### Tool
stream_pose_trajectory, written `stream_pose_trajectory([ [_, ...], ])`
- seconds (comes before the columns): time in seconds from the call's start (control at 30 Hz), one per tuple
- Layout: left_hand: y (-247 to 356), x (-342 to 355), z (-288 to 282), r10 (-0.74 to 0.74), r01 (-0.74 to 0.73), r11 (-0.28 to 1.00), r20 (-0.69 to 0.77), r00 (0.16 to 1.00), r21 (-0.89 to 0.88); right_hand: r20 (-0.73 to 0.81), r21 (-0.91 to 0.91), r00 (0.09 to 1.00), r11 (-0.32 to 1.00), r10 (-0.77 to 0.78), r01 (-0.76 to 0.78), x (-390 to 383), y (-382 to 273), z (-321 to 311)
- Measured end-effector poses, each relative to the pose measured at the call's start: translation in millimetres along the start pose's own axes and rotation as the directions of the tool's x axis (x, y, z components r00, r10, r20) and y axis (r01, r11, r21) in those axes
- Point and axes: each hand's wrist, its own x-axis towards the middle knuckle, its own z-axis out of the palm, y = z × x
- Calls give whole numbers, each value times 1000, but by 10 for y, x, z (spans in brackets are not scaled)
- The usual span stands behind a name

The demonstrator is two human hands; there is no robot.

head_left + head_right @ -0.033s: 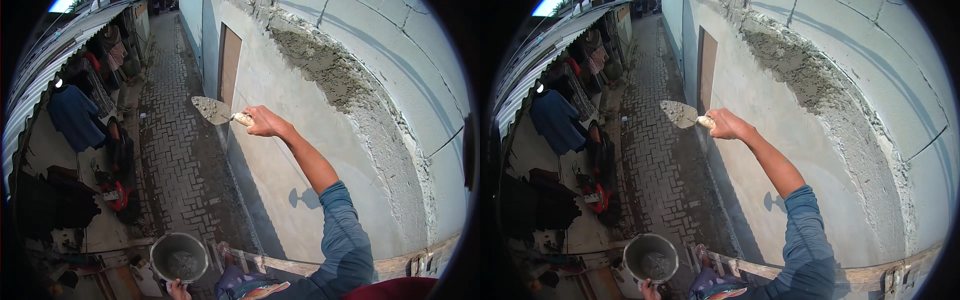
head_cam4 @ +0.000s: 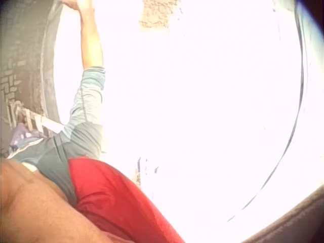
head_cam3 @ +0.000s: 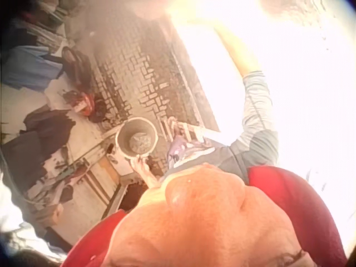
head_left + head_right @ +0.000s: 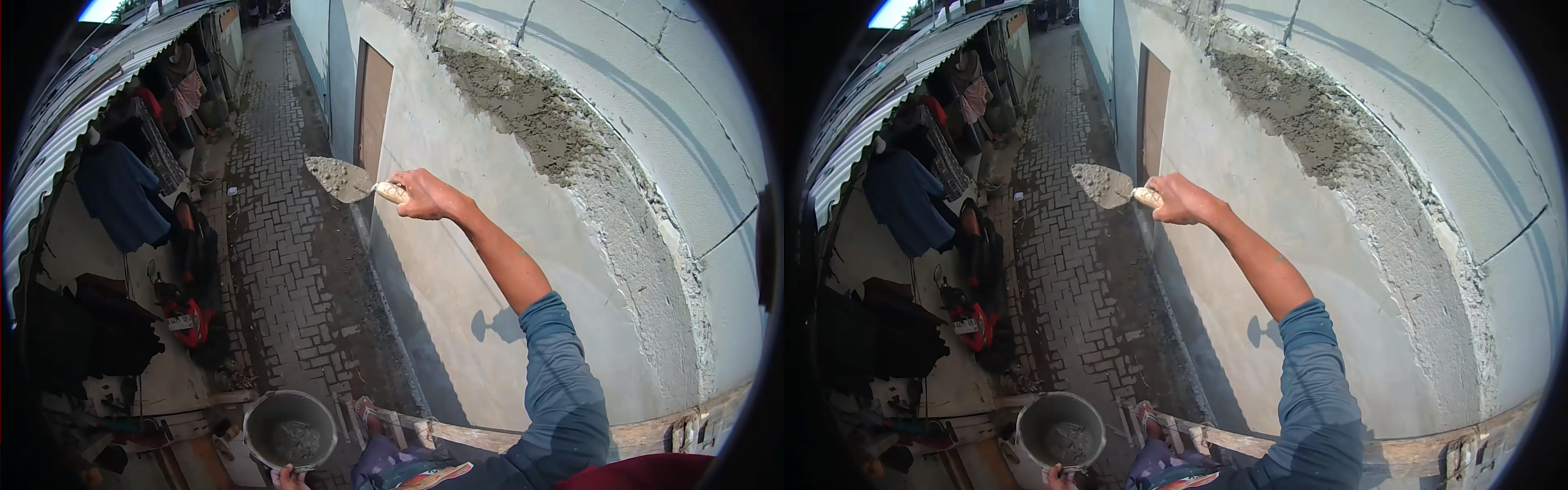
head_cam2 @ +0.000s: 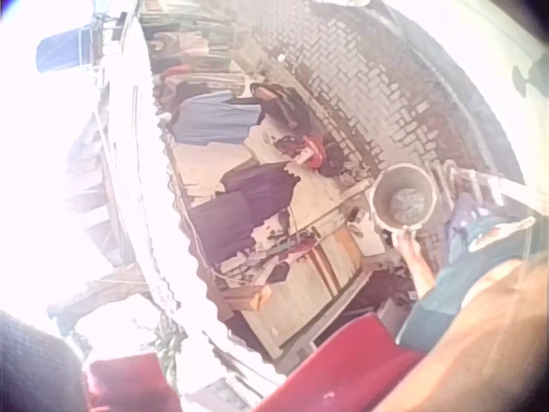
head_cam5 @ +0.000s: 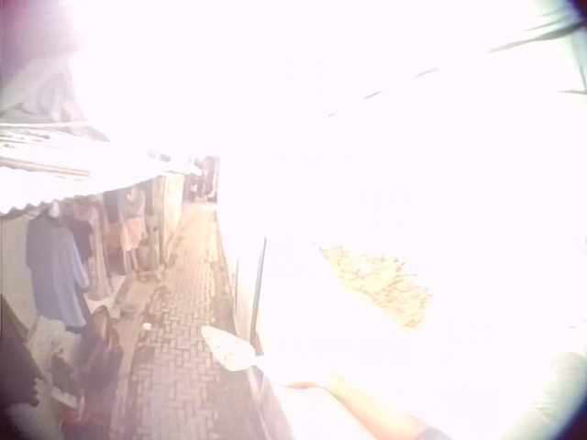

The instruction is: The person applies cement to the top edge of a wall using a trowel, scooping mortar from a bucket and spreading it onto the cinder blocks.

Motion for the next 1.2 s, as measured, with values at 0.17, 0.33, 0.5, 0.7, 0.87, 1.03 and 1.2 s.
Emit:
stream_pose_trajectory([
  [0.17, -124, -11, -999, 72, -70, 997, -85, 994, 25, 165, 179, 986, 984, -38, 8, 391, -561, -137],
  [0.33, -265, 65, -1593, 354, -404, 860, 206, 912, 311, 289, 513, 893, 844, -345, 160, 907, -623, -182],
  [0.5, -189, 428, -2343, -387, 412, 903, -190, 902, 119, 296, 669, 919, 743, -261, -5, 1557, -70, -433],
  [0.7, -357, -290, -1466, -80, 63, 992, -155, 985, -109, -363, 929, 901, 11, 236, 371, 993, 1524, -503],
  [0.87, -422, -311, -838, 234, -202, 949, -112, 966, 243, -112, 989, 885, 138, 452, 54, -1166, 1238, 861],
  [1.03, -263, -166, -355, -76, 72, 996, -91, 993, -54, 81, 867, 717, 306, 693, -394, -1545, 1566, 1751],
  [1.2, -414, 29, -370, -58, 56, 998, -56, 997, -28, -180, 696, 781, 639, 598, -328, -913, 1367, 1116],
])
